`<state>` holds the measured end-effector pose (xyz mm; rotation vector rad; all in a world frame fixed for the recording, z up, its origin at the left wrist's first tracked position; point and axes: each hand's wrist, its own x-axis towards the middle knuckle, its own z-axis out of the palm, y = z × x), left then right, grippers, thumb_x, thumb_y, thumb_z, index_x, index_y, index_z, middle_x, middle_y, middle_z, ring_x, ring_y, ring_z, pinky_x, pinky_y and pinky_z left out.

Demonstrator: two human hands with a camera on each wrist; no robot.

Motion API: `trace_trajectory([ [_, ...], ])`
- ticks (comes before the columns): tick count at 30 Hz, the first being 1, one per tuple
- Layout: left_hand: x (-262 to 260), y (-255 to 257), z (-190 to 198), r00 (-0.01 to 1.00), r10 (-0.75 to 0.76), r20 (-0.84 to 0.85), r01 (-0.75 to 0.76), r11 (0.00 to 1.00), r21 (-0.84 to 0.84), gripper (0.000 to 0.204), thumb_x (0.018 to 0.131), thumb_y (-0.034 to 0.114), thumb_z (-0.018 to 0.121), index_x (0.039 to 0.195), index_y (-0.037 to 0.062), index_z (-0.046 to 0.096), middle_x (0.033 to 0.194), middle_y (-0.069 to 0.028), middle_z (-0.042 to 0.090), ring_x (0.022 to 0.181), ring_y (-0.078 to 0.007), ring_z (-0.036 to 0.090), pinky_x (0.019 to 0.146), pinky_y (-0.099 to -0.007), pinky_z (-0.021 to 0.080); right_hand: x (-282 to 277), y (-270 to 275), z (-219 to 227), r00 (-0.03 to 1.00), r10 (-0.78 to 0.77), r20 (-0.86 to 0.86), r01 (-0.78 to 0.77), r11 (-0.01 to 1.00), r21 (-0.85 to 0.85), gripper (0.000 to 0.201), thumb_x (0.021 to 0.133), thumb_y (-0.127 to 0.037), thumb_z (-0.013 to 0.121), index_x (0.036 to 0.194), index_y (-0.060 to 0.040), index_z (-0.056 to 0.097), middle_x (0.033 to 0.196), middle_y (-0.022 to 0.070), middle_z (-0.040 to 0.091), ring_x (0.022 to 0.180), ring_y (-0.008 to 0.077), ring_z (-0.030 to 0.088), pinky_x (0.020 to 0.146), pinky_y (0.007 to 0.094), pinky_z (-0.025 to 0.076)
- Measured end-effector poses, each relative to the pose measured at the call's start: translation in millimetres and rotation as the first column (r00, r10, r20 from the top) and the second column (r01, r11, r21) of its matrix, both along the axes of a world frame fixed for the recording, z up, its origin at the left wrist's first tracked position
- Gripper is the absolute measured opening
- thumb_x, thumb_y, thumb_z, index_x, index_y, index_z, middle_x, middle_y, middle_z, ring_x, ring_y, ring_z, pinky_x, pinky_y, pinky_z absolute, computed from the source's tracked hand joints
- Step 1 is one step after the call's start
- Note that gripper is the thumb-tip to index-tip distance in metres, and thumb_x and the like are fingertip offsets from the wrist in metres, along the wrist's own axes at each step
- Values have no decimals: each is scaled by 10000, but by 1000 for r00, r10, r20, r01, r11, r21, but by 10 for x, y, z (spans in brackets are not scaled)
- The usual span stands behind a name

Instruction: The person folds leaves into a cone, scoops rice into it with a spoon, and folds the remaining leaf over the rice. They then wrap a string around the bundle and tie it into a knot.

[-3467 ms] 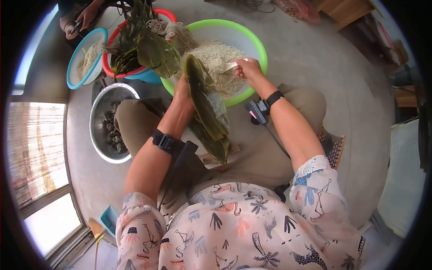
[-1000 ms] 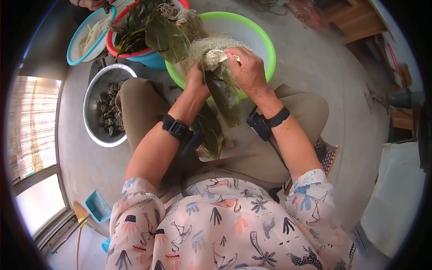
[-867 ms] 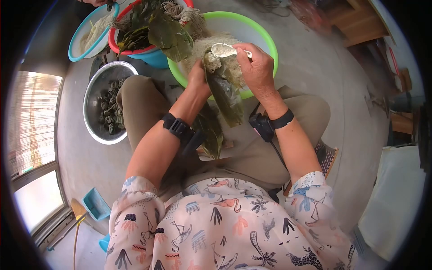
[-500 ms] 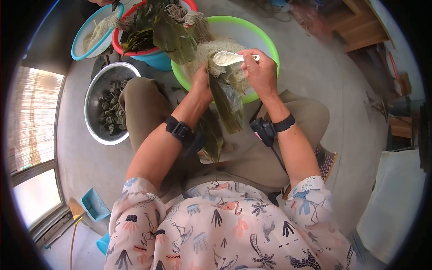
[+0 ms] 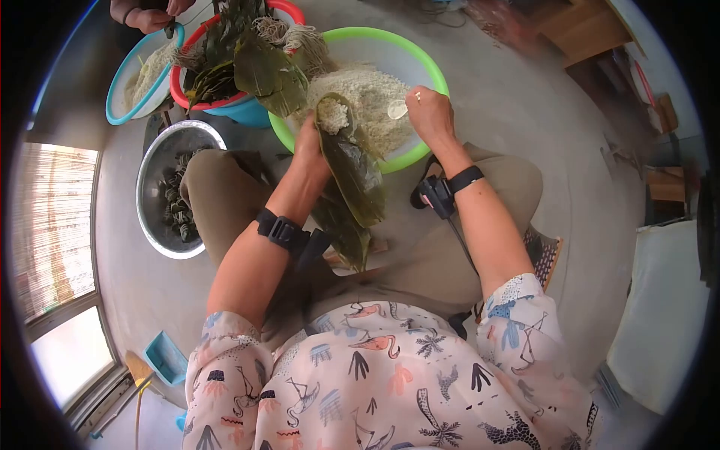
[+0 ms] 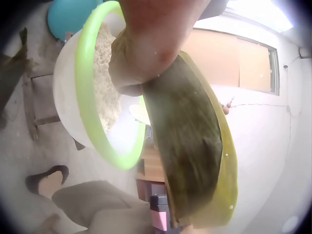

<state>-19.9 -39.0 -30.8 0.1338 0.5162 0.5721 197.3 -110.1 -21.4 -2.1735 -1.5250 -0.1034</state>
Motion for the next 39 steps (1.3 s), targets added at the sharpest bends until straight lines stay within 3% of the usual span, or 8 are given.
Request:
trace_trajectory([
  [7, -45, -19, 69, 994, 92, -66, -86, 993, 80, 322, 996, 253, 376, 1106, 20, 568, 981, -130, 630, 854, -269, 616, 751, -436, 530, -19, 116, -440, 975, -100, -198, 67, 984, -166, 172, 807, -84, 527, 793, -4, 679, 733, 218, 673, 618, 351, 669, 594, 402, 546],
  [9, -66, -15, 65, 996, 77, -42, -75, 996, 48, 302, 992, 240, 388, 1090, 24, 575, 970, -124, 633, 851, -260, 617, 747, -432, 531, -66, 129, -405, 610, -242, -755, 114, 969, -219, 188, 839, -108, 529, 835, 2, 681, 703, 167, 682, 542, 268, 664, 547, 352, 531],
  [18, -57, 3, 74, 992, 111, -52, -108, 993, 52, 345, 999, 266, 399, 1106, 14, 609, 967, -112, 662, 830, -236, 638, 742, -381, 546, -122, 81, -81, 385, -166, -908, 176, 979, -104, 226, 893, -118, 491, 953, 5, 671, 708, 64, 636, 501, 104, 551, 486, 227, 436],
  [25, 99, -10, 125, 977, 182, -112, -187, 982, -34, 404, 1019, 349, 353, 1179, 50, 572, 1037, -120, 643, 894, -269, 625, 804, -435, 532, -431, 31, 533, 495, 63, -866, 80, 990, 118, 204, 881, -122, 510, 932, 7, 659, 665, 67, 631, 506, 111, 569, 486, 264, 451],
  [28, 125, -11, 68, 982, 155, -105, -157, 988, -10, 482, 1030, 416, 294, 1258, 57, 520, 1150, -135, 614, 1009, -294, 604, 918, -474, 491, -645, 36, 579, 712, 206, -672, -41, 967, 253, 192, 887, -123, 516, 943, -7, 659, 673, 54, 632, 526, 109, 574, 500, 264, 455],
  [30, 130, -16, 42, 981, 152, -121, -155, 988, -22, 497, 1033, 421, 264, 1288, 58, 487, 1195, -147, 588, 1065, -308, 581, 946, -493, 470, -716, 85, 476, 884, 462, -76, -360, 774, 520, 187, 899, -129, 522, 947, -16, 663, 661, 38, 620, 530, 99, 559, 517, 260, 458],
  [34, 143, -23, 76, 986, 132, -98, -132, 991, 3, 543, 1034, 450, 218, 1317, 49, 453, 1249, -160, 559, 1124, -325, 558, 982, -512, 443, -717, 40, 583, 891, 429, -146, -287, 784, 551, 185, 912, -137, 531, 946, -18, 669, 650, 25, 610, 526, 84, 535, 521, 246, 449],
  [39, 136, -1, 61, 987, 98, -123, -97, 995, 20, 543, 1034, 446, 233, 1310, 35, 455, 1247, -158, 562, 1124, -323, 561, 979, -506, 450, -627, -49, 572, 446, 197, -873, -41, 979, 200, 206, 910, -161, 537, 947, -17, 680, 632, 25, 600, 517, 60, 514, 492, 223, 420],
])
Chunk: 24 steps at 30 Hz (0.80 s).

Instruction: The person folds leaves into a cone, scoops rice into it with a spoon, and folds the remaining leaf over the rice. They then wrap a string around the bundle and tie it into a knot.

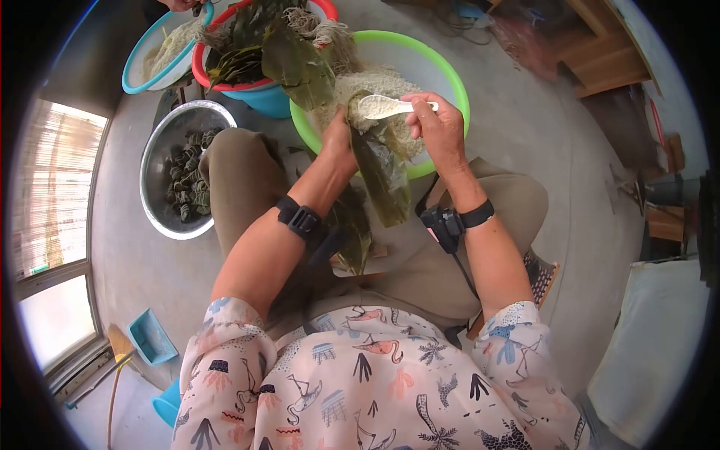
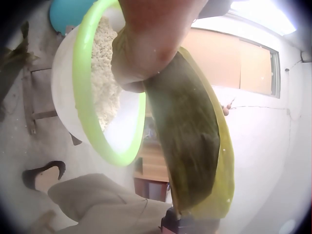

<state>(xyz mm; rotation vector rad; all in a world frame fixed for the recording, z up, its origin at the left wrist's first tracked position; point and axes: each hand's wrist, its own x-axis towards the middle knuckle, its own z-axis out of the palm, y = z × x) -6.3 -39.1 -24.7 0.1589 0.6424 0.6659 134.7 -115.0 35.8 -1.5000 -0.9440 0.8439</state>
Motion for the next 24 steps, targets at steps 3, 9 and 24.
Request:
trace_trajectory([
  [3, 24, -37, 40, 1000, 3, 6, -3, 1000, 21, 531, 1035, 438, 242, 1300, 36, 466, 1224, -152, 576, 1100, -313, 577, 951, -496, 473, -2, 18, -30, 997, 5, 77, -4, 1000, -14, 214, 900, -167, 540, 939, -15, 686, 621, 22, 593, 509, 56, 507, 483, 223, 414],
  [9, 16, -6, -15, 999, -25, -45, 26, 1000, 11, 519, 1036, 428, 243, 1290, 42, 480, 1210, -143, 588, 1085, -304, 588, 936, -485, 489, -37, 37, -27, 1000, 26, 3, -26, 999, -26, 208, 892, -156, 537, 925, -19, 690, 618, 15, 592, 499, 57, 502, 485, 221, 417],
  [24, 12, 64, 37, 991, 68, 111, -73, 996, 44, 394, 1014, 332, 367, 1212, 30, 525, 1144, -134, 608, 1002, -293, 611, 894, -469, 517, -59, -76, 186, 714, -188, 674, -52, 947, 318, 107, 880, -64, 563, 930, -5, 637, 840, 160, 664, 710, 314, 639, 626, 356, 508],
])
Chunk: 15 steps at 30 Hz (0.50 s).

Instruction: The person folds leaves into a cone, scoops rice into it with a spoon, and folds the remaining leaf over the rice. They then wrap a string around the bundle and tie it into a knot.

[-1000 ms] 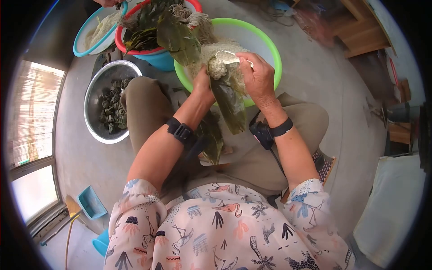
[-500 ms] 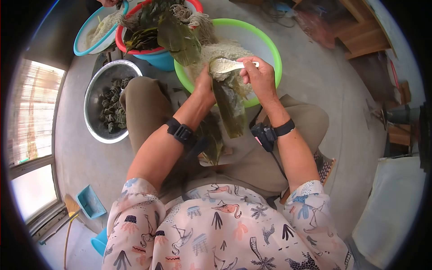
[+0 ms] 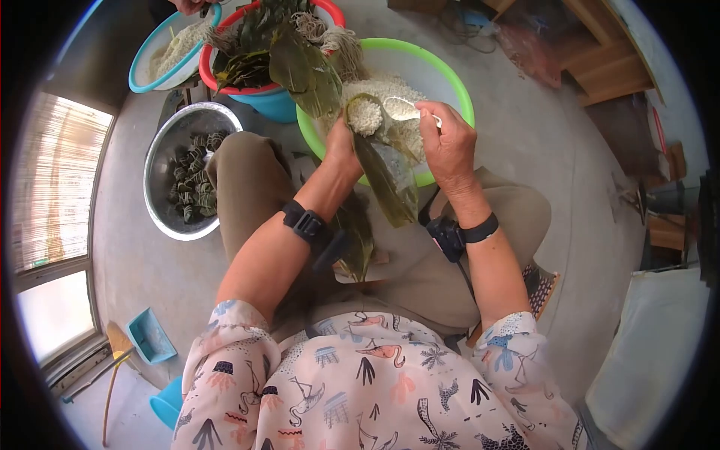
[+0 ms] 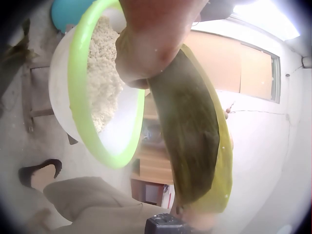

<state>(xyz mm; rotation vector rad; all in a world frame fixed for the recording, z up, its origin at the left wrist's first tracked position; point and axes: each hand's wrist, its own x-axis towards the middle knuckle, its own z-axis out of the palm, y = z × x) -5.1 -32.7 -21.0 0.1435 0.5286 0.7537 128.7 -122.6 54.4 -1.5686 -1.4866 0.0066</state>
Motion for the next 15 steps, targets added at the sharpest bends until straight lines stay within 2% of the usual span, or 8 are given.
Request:
trace_trajectory([
  [4, 17, -31, 58, 999, 33, -15, -33, 999, -25, 395, 1014, 337, 368, 1205, 31, 529, 1142, -135, 610, 993, -292, 617, 893, -454, 521, -49, -19, -10, 998, 31, -50, -31, 999, 8, 107, 886, -69, 562, 927, -4, 636, 834, 157, 663, 703, 307, 641, 622, 351, 505],
  [7, 9, -50, 135, 999, 5, -47, -7, 999, -44, 400, 1018, 345, 361, 1206, 34, 530, 1154, -138, 608, 1016, -291, 615, 901, -458, 519, -31, -23, 48, 993, -6, -122, -2, 998, -60, 111, 892, -77, 564, 932, -4, 638, 830, 156, 663, 692, 304, 638, 617, 349, 502],
  [10, 13, -19, 41, 999, 12, -42, -14, 999, -36, 408, 1019, 355, 358, 1211, 39, 529, 1165, -138, 607, 1034, -291, 612, 908, -463, 517, -18, 38, 39, 994, -22, -110, 19, 999, -34, 116, 900, -87, 565, 936, -5, 639, 814, 153, 659, 662, 277, 632, 604, 340, 497],
  [12, 16, -11, -12, 1000, -16, -23, 16, 1000, -13, 410, 1020, 359, 357, 1219, 42, 524, 1168, -137, 607, 1036, -291, 611, 911, -466, 515, -36, 77, -38, 997, 53, -56, -48, 995, 82, 123, 906, -95, 561, 934, -11, 646, 801, 145, 656, 631, 248, 618, 591, 329, 491],
  [13, 7, -4, -19, 999, -38, -4, 38, 999, 12, 414, 1020, 363, 355, 1228, 45, 518, 1170, -135, 606, 1038, -291, 611, 914, -470, 513, -30, 75, -21, 997, 53, -58, -48, 995, 83, 123, 906, -95, 561, 934, -11, 646, 801, 145, 656, 631, 248, 618, 591, 329, 491],
  [15, 7, 36, -91, 998, -55, -20, 55, 998, 21, 412, 1020, 362, 356, 1232, 47, 516, 1174, -136, 605, 1042, -291, 610, 915, -469, 513, -20, 49, 44, 989, -17, -144, 15, 1000, -13, 137, 914, -107, 556, 928, -13, 654, 740, 116, 645, 599, 197, 607, 573, 312, 482],
])
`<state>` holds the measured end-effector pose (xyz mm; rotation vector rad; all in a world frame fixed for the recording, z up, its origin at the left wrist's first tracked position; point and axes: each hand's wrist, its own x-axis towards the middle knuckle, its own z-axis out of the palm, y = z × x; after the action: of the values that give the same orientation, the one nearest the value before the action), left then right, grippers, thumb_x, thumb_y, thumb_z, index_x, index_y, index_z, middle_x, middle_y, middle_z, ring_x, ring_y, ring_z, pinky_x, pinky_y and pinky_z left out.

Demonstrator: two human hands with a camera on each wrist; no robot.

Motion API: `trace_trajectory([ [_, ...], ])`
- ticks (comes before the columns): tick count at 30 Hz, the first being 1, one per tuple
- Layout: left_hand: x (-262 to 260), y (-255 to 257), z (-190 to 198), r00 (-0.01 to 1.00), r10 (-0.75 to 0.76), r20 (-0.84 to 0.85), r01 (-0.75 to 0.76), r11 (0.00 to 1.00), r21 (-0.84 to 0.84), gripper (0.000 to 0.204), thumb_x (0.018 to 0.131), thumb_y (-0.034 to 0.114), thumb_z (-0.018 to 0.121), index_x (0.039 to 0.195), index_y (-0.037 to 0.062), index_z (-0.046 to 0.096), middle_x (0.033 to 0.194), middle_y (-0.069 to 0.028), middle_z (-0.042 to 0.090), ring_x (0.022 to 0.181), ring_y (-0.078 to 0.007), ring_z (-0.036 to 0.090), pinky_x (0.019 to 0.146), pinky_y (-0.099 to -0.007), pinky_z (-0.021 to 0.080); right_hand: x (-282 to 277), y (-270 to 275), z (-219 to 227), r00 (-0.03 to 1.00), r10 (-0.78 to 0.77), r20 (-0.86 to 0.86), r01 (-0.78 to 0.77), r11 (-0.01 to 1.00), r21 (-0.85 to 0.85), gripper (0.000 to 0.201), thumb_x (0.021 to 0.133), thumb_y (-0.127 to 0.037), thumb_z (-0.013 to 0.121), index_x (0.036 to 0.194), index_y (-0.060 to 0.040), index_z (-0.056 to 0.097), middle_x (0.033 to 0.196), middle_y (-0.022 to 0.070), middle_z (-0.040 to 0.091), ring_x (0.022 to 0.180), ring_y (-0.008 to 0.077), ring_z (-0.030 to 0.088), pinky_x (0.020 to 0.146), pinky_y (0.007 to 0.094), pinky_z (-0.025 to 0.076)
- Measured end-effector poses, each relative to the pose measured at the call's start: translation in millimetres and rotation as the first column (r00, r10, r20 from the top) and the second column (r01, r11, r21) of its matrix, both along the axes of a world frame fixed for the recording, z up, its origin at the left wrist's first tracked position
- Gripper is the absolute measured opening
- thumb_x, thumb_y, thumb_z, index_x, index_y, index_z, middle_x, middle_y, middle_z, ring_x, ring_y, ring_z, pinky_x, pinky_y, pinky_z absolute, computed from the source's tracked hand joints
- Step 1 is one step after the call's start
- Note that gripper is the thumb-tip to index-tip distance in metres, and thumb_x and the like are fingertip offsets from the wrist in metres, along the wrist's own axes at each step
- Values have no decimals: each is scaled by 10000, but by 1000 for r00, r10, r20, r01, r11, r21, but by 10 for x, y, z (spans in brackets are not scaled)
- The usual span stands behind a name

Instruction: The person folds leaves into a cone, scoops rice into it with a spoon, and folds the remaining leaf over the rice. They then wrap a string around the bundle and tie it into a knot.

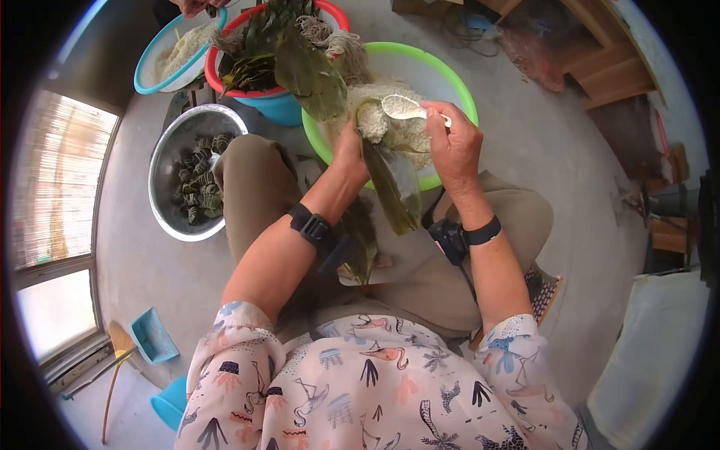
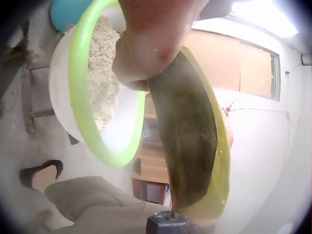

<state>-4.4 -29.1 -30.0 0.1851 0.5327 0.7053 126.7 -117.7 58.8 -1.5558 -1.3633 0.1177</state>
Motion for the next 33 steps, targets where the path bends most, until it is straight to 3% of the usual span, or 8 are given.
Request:
trace_trajectory([
  [3, 10, -32, 83, 1000, -4, -27, 4, 1000, 2, 414, 1020, 364, 353, 1233, 49, 516, 1181, -139, 603, 1048, -292, 609, 912, -472, 513, 60, -36, -1, 981, -11, -196, -14, 992, -127, 156, 920, -121, 551, 932, -12, 663, 668, 84, 618, 572, 142, 584, 548, 286, 463],
  [6, 18, -45, 141, 998, 14, -62, -15, 1000, -16, 440, 1019, 388, 336, 1232, 50, 520, 1183, -140, 603, 1051, -297, 608, 905, -487, 511, 49, -41, -99, 977, 40, -209, -75, 983, -166, 174, 926, -136, 549, 943, -10, 667, 620, 57, 592, 565, 95, 564, 530, 263, 443],
  [11, 19, -17, 93, 995, -65, 80, 69, 996, -47, 582, 1012, 508, 251, 1322, 64, 465, 1247, -159, 571, 1099, -325, 581, 933, -529, 484, 88, -40, 9, 941, 11, -337, -45, 995, -92, 184, 935, -149, 549, 974, -20, 674, 617, 33, 581, 551, 79, 528, 510, 246, 418],
  [12, 39, -34, 169, 995, -30, -100, 27, 999, -29, 586, 1014, 510, 248, 1340, 68, 452, 1277, -164, 552, 1118, -326, 569, 948, -523, 479, 115, -31, -25, 955, -20, -296, -5, 996, -85, 188, 941, -156, 546, 985, -28, 678, 618, 20, 579, 532, 68, 502, 495, 233, 403],
  [13, 35, -57, 236, 995, 24, -98, -29, 998, -49, 560, 1020, 491, 266, 1336, 70, 455, 1280, -156, 551, 1123, -320, 566, 960, -523, 473, 132, -35, -21, 926, -20, -376, -19, 995, -100, 191, 945, -161, 545, 986, -31, 679, 619, 4, 577, 523, 51, 483, 484, 222, 390],
  [14, 28, -27, 258, 997, 17, -78, -26, 992, -126, 462, 1026, 437, 316, 1261, 108, 539, 1147, -82, 637, 970, -257, 624, 856, -465, 525, 131, -35, 24, 915, -31, -403, -5, 996, -89, 192, 949, -164, 544, 983, -33, 680, 620, -3, 572, 524, 42, 477, 476, 217, 382],
  [22, -129, 140, 496, 990, -113, -87, 110, 993, -36, 542, 1028, 473, 263, 1265, 76, 546, 1171, -111, 634, 1032, -260, 609, 943, -466, 477, 366, 44, -130, 804, -16, -595, -23, 998, -59, 211, 953, -159, 531, 1007, -7, 668, 632, 1, 565, 496, 45, 473, 461, 213, 386],
  [33, -38, 29, 383, 989, -132, -71, 125, 988, -90, 495, 1020, 429, 353, 1270, 39, 529, 1117, -150, 646, 939, -293, 650, 872, -459, 527, 539, 127, -660, 864, -91, -494, -3, 983, -186, 205, 931, -139, 517, 974, -20, 678, 601, 2, 561, 484, 63, 488, 451, 237, 395],
])
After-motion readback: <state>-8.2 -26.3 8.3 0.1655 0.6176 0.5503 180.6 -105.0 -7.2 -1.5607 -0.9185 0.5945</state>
